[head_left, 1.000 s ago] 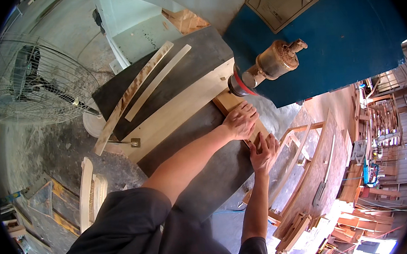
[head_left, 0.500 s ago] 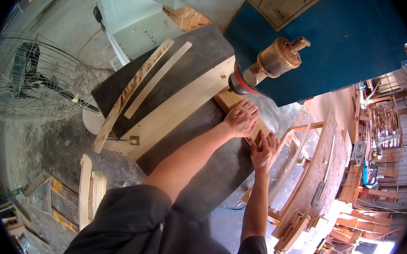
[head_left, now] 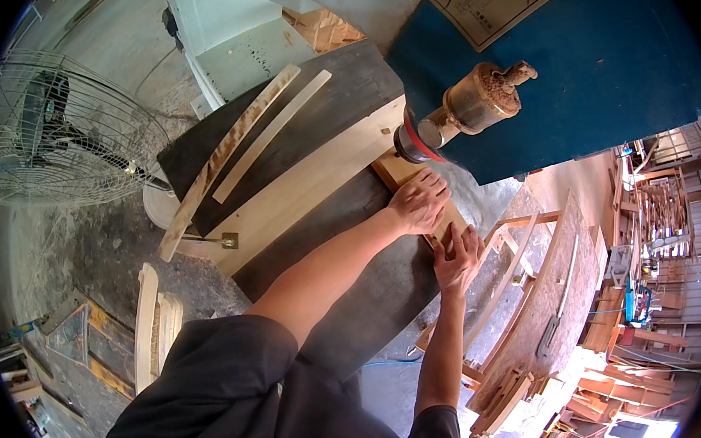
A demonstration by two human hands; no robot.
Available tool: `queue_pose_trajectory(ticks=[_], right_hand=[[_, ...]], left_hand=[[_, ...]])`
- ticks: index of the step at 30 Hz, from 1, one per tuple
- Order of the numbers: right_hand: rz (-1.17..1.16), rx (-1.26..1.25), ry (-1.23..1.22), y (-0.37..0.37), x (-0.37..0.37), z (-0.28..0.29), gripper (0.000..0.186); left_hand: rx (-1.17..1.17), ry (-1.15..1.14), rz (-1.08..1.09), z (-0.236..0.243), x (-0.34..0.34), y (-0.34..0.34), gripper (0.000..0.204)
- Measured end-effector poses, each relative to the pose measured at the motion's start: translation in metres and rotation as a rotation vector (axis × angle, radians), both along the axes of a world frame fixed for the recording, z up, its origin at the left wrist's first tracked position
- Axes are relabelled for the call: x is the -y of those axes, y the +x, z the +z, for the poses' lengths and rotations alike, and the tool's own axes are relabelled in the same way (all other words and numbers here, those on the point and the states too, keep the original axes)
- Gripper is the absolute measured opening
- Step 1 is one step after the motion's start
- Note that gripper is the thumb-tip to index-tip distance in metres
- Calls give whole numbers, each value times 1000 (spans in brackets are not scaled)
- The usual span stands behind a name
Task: The person uses a vertical spindle sander to smooth the edges of small rectangular wooden pieces. They handle the wood by hand, pressing it against the rotating spindle to shape the corners. The person occasionally inspects the pieces and applies glue from a bottle to the edges before continuing to sand.
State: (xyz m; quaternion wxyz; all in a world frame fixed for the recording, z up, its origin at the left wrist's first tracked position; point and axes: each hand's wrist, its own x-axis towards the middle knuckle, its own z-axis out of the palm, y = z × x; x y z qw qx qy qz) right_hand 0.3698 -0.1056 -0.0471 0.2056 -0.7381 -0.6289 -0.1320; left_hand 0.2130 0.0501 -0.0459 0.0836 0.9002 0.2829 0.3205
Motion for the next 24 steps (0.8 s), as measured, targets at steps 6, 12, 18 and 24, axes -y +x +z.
queue_pose_trajectory(ticks=[6, 12, 18, 24], right_hand=[[9, 8, 20, 3, -2, -1, 61], [0, 34, 21, 5, -4, -2, 60], [-5, 37, 23, 7, -5, -3, 59], [-5, 36, 19, 8, -8, -1, 56]], left_hand=[[2, -4, -4, -2, -3, 4, 31], [27, 19, 14, -7, -5, 8, 33], [8, 3, 7, -2, -5, 8, 33], [-26, 37, 31, -5, -8, 11, 33]])
